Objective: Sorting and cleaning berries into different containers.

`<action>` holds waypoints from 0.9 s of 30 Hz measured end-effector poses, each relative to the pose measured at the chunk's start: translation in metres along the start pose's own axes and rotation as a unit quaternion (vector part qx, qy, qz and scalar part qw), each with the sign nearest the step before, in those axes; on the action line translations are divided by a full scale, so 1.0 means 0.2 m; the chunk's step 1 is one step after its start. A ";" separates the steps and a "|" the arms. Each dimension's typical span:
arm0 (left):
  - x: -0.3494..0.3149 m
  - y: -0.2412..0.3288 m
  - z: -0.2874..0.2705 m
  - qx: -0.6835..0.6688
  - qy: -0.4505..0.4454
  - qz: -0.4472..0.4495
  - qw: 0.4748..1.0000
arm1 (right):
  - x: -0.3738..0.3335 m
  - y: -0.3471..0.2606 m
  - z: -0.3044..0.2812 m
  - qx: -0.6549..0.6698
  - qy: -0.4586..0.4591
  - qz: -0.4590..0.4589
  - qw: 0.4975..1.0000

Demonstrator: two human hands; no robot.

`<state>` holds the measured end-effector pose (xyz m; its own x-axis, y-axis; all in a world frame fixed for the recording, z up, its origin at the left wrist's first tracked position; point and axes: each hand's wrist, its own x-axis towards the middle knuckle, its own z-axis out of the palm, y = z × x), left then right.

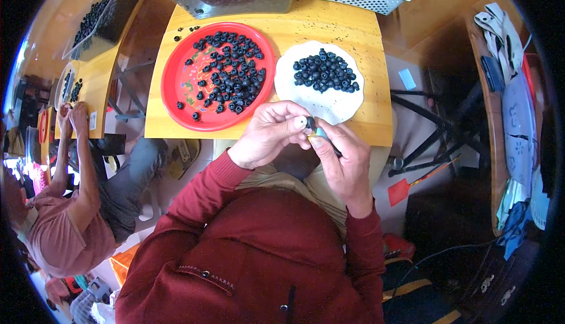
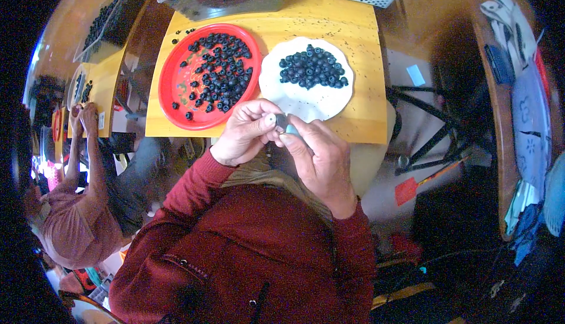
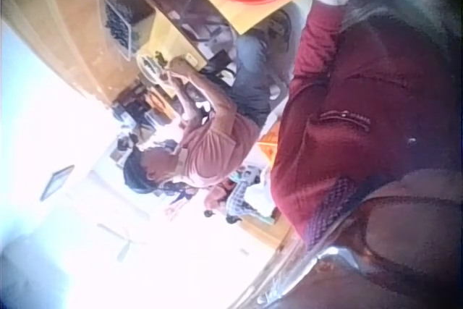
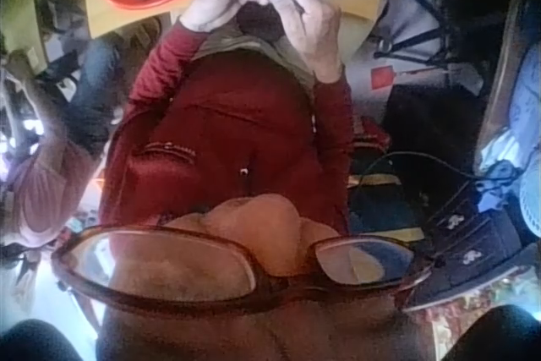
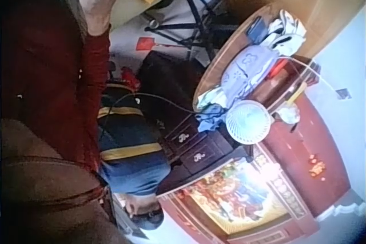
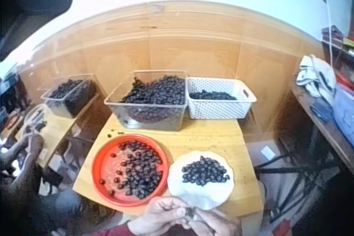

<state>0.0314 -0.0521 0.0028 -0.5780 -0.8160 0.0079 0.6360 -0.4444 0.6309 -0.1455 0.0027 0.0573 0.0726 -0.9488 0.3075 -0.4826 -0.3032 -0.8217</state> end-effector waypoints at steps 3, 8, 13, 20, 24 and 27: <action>-0.02 0.01 0.03 0.002 -0.008 0.014 1.000 | 0.00 0.02 -0.02 -0.007 0.007 0.020 1.000; -0.02 0.05 0.10 0.021 -0.073 0.014 0.997 | -0.04 0.10 -0.09 0.043 0.053 0.057 0.996; -0.01 0.03 0.08 0.014 -0.031 0.005 0.999 | -0.04 0.01 -0.10 0.049 0.004 0.038 0.998; 0.00 0.00 0.10 0.027 -0.023 -0.014 0.999 | -0.07 0.04 -0.09 0.065 0.018 -0.039 0.997; 0.00 -0.02 0.10 0.041 -0.016 -0.017 0.999 | -0.06 -0.02 -0.13 0.056 -0.008 -0.012 0.998; 0.00 -0.03 0.10 0.052 -0.022 -0.021 0.998 | -0.06 -0.01 -0.14 0.054 -0.009 -0.015 0.998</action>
<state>0.0172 -0.0414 0.0143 -0.6260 -0.7797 0.0133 0.5558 -0.4341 0.7090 -0.1703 0.0181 0.0685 0.1019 -0.9403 0.3248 -0.3826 -0.3384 -0.8597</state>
